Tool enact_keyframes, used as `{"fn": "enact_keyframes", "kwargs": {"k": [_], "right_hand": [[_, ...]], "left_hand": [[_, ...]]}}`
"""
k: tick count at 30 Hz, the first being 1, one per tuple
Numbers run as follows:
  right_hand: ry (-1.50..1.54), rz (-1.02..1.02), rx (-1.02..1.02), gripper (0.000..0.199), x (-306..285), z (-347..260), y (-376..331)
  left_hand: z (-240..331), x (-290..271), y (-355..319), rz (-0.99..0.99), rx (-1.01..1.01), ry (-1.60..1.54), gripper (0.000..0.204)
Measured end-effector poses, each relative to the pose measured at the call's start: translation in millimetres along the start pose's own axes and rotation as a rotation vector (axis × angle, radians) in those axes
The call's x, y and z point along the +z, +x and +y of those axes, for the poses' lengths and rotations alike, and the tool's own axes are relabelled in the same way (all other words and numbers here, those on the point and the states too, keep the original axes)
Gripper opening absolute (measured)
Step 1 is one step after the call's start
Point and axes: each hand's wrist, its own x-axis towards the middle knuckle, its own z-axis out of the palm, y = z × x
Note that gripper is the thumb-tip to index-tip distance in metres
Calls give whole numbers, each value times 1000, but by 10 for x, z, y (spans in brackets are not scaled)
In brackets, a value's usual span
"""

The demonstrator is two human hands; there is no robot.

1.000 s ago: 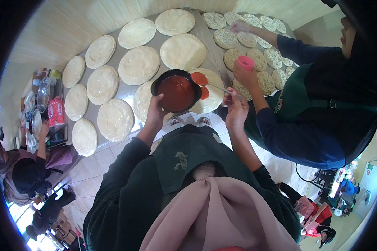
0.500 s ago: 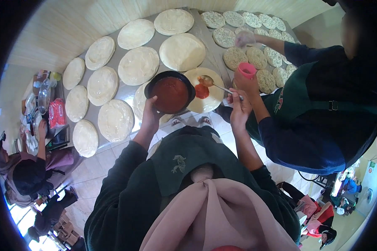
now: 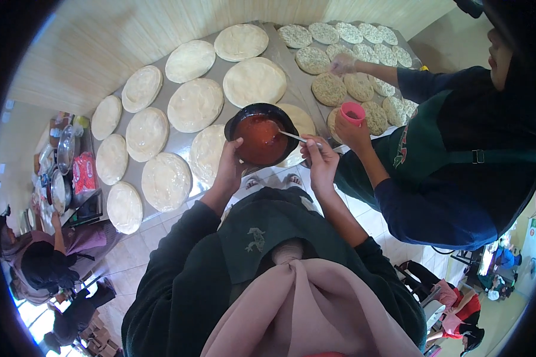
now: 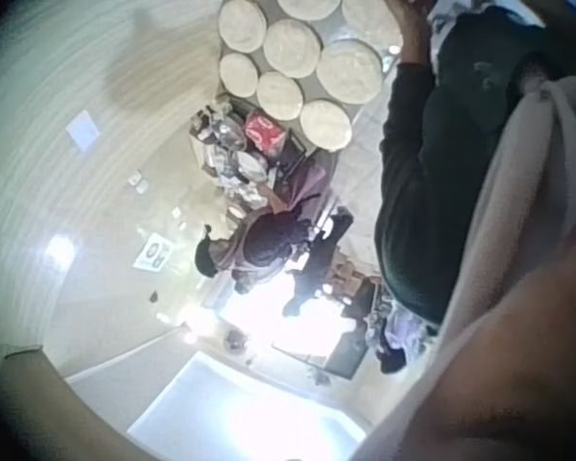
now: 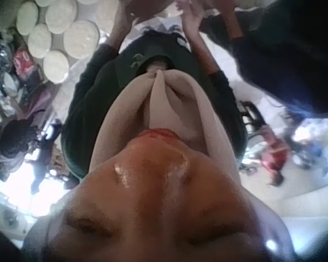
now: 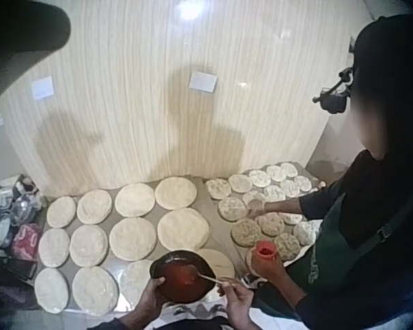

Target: Applying cream and tomato sauce to several pizza bases on a preparation table.

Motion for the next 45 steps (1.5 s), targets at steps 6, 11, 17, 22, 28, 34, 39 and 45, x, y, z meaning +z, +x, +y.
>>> {"fn": "enact_keyframes", "kwargs": {"k": [6,11,17,22,28,34,39,45], "right_hand": [[226,124,122,21,-37,-13,1],[446,196,196,19,-59,9,47],[312,272,138,16,-227,217,111],[-452,-27,-267,14,-247,422,130],[-94,94,-95,14,-243,295,200],[-285,-100,-414,14,65,-216,316],[-503,-165,-444,14,223,-169,323],[70,-50,17,19,232,197,453]], "left_hand": [[-19,-40,-4,58,11,19,57],[-65,-179,18,40,19,-5,49],[-70,-323,-33,120,29,-20,49],[-53,-437,-49,161,12,-15,50],[-2,-432,-9,178,26,-24,46],[17,-344,161,60,25,-23,44],[80,-143,216,88,44,13,53],[174,-85,320,142,105,-5,45]]}}
